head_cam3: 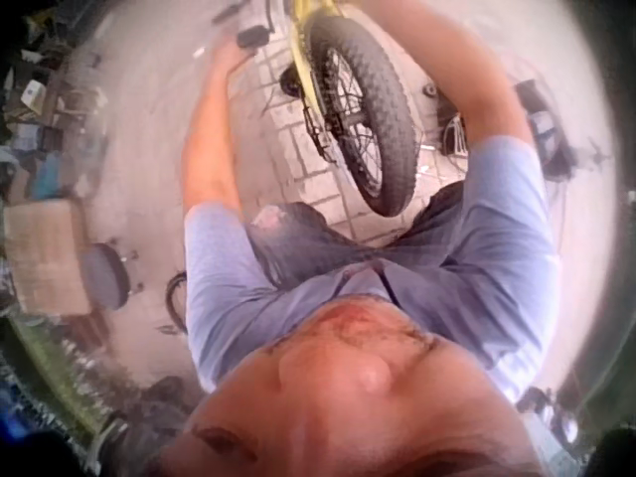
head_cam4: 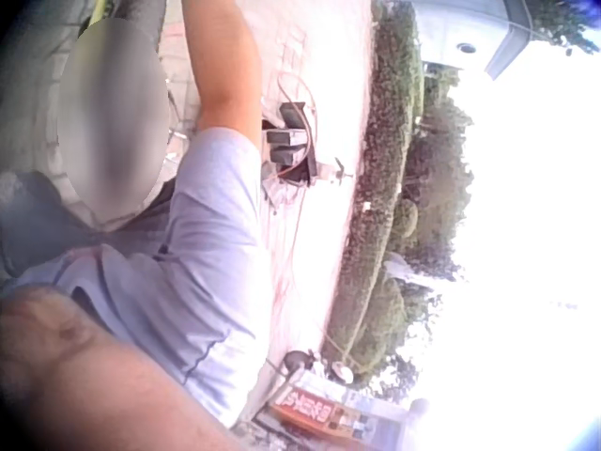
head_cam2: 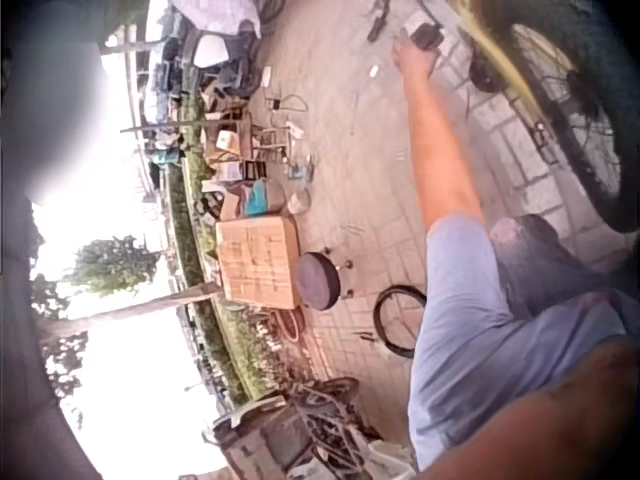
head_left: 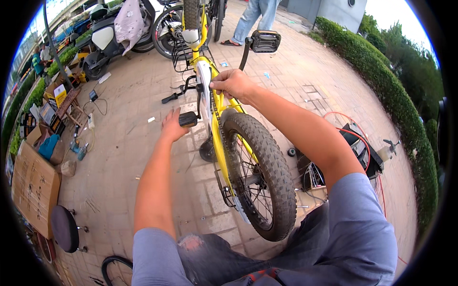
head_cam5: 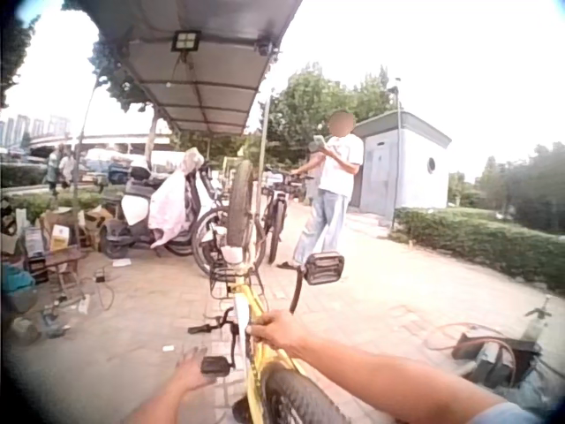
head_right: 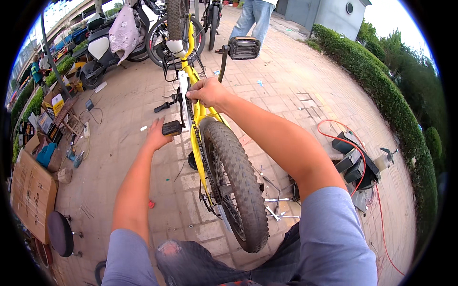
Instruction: The person sits on the ground and works on the rear wheel of a yellow bicycle. They use a wrench to tighten bolts on the wheel axle and adjust the chain tension. The person also uses a tape measure to check the chain length and makes adjustments to the rear derailleur.
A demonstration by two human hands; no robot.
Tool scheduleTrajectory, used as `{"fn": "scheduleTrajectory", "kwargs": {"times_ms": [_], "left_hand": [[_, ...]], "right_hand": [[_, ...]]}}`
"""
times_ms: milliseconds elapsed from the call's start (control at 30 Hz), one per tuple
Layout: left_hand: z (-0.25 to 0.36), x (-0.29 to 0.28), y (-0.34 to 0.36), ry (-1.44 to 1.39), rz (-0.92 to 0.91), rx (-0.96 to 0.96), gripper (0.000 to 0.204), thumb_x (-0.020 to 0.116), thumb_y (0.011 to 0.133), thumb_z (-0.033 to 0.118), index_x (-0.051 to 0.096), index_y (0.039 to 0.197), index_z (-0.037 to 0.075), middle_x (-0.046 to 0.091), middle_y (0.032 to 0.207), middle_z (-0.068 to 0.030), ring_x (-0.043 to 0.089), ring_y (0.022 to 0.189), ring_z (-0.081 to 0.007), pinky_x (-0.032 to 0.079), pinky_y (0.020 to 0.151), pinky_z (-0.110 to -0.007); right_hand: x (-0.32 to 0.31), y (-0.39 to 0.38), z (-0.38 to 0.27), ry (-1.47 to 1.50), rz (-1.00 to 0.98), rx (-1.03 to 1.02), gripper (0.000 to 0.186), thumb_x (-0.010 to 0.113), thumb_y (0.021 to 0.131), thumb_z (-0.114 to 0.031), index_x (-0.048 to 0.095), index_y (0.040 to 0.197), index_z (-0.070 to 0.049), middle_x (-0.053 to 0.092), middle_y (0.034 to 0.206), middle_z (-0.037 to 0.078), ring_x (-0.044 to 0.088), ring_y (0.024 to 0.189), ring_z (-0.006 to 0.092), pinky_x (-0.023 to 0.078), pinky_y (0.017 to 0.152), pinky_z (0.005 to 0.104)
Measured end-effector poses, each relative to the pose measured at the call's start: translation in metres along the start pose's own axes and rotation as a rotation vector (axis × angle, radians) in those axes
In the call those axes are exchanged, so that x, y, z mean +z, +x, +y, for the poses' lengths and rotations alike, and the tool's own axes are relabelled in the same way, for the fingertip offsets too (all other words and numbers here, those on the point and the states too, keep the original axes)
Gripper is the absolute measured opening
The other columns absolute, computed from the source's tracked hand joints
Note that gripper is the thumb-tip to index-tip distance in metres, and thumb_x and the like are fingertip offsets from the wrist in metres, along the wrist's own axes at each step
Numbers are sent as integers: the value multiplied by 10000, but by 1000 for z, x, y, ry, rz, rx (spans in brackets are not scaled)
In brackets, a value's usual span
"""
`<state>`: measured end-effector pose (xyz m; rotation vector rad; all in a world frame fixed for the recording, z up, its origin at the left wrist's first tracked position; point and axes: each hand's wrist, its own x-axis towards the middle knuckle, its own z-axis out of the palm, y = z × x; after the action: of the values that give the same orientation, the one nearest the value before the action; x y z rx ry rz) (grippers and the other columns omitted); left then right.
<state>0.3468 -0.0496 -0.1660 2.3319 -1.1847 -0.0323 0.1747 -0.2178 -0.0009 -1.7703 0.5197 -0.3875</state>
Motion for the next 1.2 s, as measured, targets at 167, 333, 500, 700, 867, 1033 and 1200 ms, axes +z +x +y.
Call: {"fn": "scheduleTrajectory", "kwargs": {"times_ms": [167,333,500,700,867,1033,1200], "left_hand": [[-11,16,-2,-78,-149,138,770,752,647,180,424,1335,72,397,1358,-245,423,1222,-395,380,1015,-397],[-12,19,-16,-167,-62,197,524,679,724,113,530,1220,32,528,1194,-212,497,1111,-388,424,934,-397],[0,6,-35,-136,-92,208,472,659,751,132,547,1200,36,569,1137,-171,530,1067,-357,438,900,-391],[5,2,-48,-120,-89,207,465,652,764,172,552,1200,43,563,1155,-172,534,1072,-354,437,907,-384],[9,0,-53,-139,-94,213,479,657,759,163,547,1207,34,565,1155,-188,533,1078,-355,432,919,-380],[5,0,-56,-136,-44,249,484,667,742,158,557,1200,42,571,1114,-201,544,1025,-375,452,874,-396],[25,-10,-65,-137,-134,212,479,659,758,153,545,1198,4,571,1152,-207,533,1079,-362,425,931,-379]], "right_hand": [[0,-6,5,-20,30,-32,172,718,795,-138,685,895,-2,652,704,37,513,575,76,413,534,230],[0,2,15,-87,79,-116,248,746,784,-219,667,866,1,660,731,59,586,629,98,444,561,247],[-2,9,15,9,30,-92,229,717,813,-207,651,842,11,635,699,55,474,481,82,363,418,248],[0,13,3,155,-16,16,144,629,862,-132,639,843,10,606,704,74,437,474,91,347,393,246],[-1,8,-4,155,-10,60,101,627,809,-76,638,850,15,599,724,82,473,507,106,398,401,262],[3,-2,-6,16,-47,35,180,671,743,-61,644,896,28,583,701,73,488,518,118,436,410,274],[-5,-4,4,50,12,-7,151,669,710,-40,662,824,58,563,625,97,446,423,139,359,352,290]]}}
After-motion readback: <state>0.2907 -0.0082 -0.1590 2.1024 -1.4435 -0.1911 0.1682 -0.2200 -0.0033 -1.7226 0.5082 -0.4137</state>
